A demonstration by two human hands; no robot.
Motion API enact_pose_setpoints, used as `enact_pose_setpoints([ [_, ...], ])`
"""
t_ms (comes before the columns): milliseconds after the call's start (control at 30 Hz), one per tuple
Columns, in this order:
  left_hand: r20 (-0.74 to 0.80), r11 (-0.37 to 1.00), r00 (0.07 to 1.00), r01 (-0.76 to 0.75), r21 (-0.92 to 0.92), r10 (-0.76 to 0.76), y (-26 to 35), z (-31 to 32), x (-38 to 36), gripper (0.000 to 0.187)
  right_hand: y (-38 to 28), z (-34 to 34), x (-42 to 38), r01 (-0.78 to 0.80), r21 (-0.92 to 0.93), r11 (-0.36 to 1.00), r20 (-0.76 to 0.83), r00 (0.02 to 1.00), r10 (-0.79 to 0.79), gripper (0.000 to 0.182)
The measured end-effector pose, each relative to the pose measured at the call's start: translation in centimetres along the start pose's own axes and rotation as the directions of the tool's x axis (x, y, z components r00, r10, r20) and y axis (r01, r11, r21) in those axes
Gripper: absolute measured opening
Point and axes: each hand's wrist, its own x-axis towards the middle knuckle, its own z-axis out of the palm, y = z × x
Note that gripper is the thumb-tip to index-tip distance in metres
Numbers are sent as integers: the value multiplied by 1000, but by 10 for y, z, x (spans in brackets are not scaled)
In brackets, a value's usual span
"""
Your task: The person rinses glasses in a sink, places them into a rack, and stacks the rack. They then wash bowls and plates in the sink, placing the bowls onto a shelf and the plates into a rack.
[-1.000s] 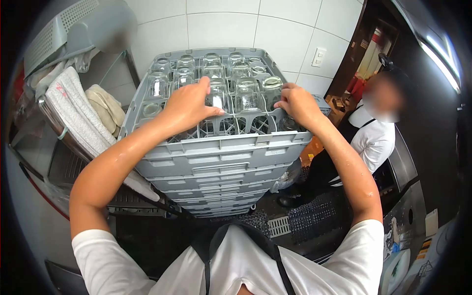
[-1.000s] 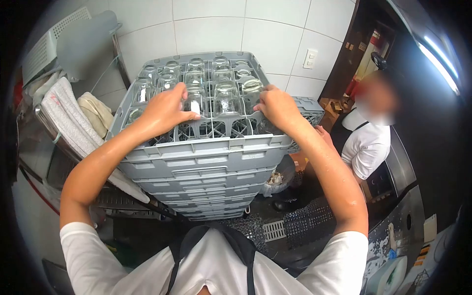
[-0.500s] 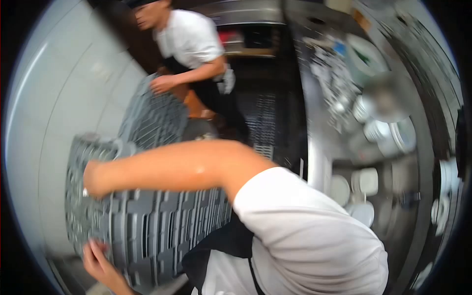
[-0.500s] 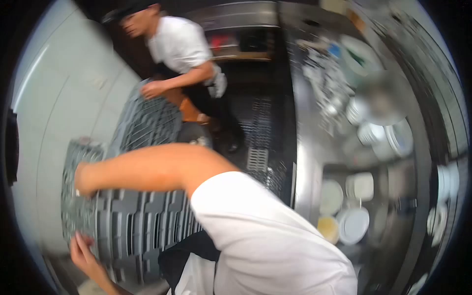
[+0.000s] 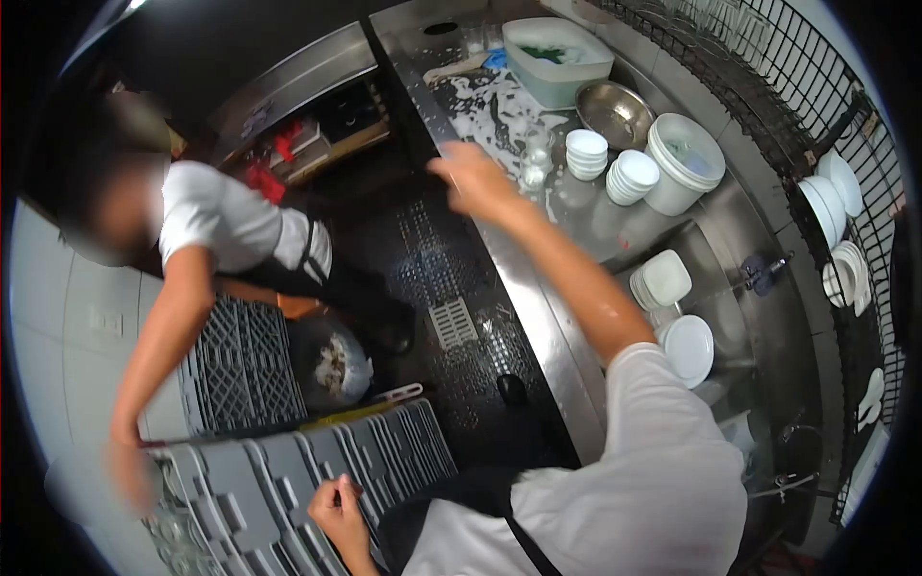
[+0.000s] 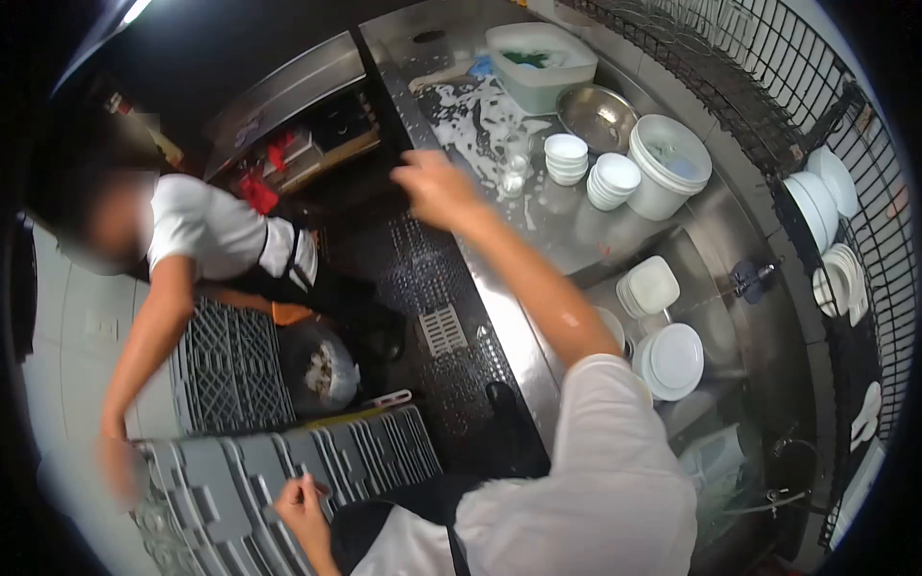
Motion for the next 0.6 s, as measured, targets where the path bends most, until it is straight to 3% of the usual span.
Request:
enact_pose_setpoints([
  [33, 42, 997, 996, 73, -3, -73, -13, 15, 5, 32, 95, 18, -20, -50, -218, 975, 113, 991, 76, 39],
  [67, 99, 972, 967, 236, -2, -235, -32, 32, 9, 29, 139, -6, -33, 7, -416, 909, 229, 968, 98, 40],
  [133, 205, 977, 965, 129, 173, -163, -41, 69, 23, 26, 220, -6, -54, 57, -469, 881, 384, 912, 145, 42],
  [233, 391, 923, 917, -80, 377, -80, -11, 109, 41, 22, 269, 7, -53, 26, -403, 915, 628, 736, 255, 41],
  [333, 459, 944, 885, -83, 320, -79, -4, 132, 53, 21, 283, 24, -41, -74, -393, 917, 739, 567, 363, 40],
  [367, 483, 936, 874, -125, 329, -54, -11, 138, 58, 22, 286, 25, -42, -45, -375, 926, 705, 635, 316, 37],
  [433, 494, 929, 869, -151, 339, -39, -14, 149, 66, 22, 288, 40, -51, -130, -329, 935, 569, 763, 307, 32],
  [467, 504, 925, 863, -169, 340, -28, -17, 156, 69, 22, 275, 38, -56, -142, -294, 945, 494, 824, 277, 37],
  [500, 533, 935, 846, -169, 313, -26, -24, 163, 74, 22, 259, 40, -58, -222, -305, 926, 472, 810, 349, 38],
  [567, 564, 936, 825, -218, 278, 25, -33, 182, 85, 22, 245, 61, -80, -209, -262, 942, 343, 892, 293, 39],
  [600, 587, 934, 808, -247, 258, 52, -33, 190, 86, 22, 219, 51, -89, -247, -261, 933, 337, 882, 328, 40],
])
